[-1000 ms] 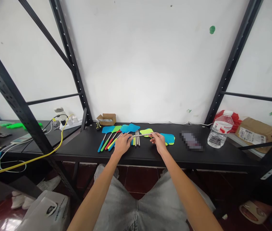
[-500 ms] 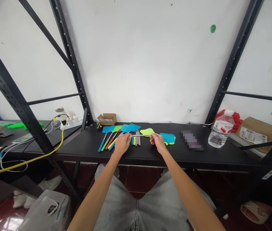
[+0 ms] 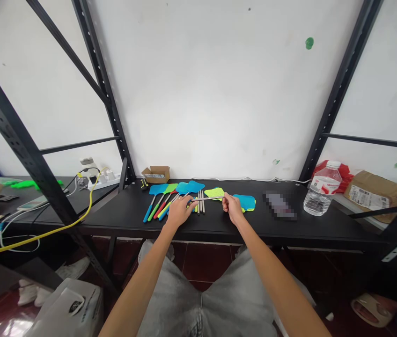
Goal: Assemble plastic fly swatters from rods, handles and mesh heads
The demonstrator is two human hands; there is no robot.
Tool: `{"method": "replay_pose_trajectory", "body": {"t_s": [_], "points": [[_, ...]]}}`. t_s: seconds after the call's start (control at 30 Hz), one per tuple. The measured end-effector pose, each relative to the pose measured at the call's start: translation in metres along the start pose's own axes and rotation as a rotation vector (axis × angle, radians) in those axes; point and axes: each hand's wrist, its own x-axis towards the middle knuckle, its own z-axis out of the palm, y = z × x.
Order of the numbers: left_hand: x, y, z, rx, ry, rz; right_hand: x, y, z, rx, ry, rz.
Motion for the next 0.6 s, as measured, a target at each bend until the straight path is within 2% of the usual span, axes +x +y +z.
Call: {"method": "replay_pose_trajectory", "body": {"t_s": [0.6], "points": [[0.0004, -0.0009, -0.0009, 0.039, -0.068, -0.047, -0.0054, -0.0045, 0.0047, -0.084, -0.006, -0.044]]}}
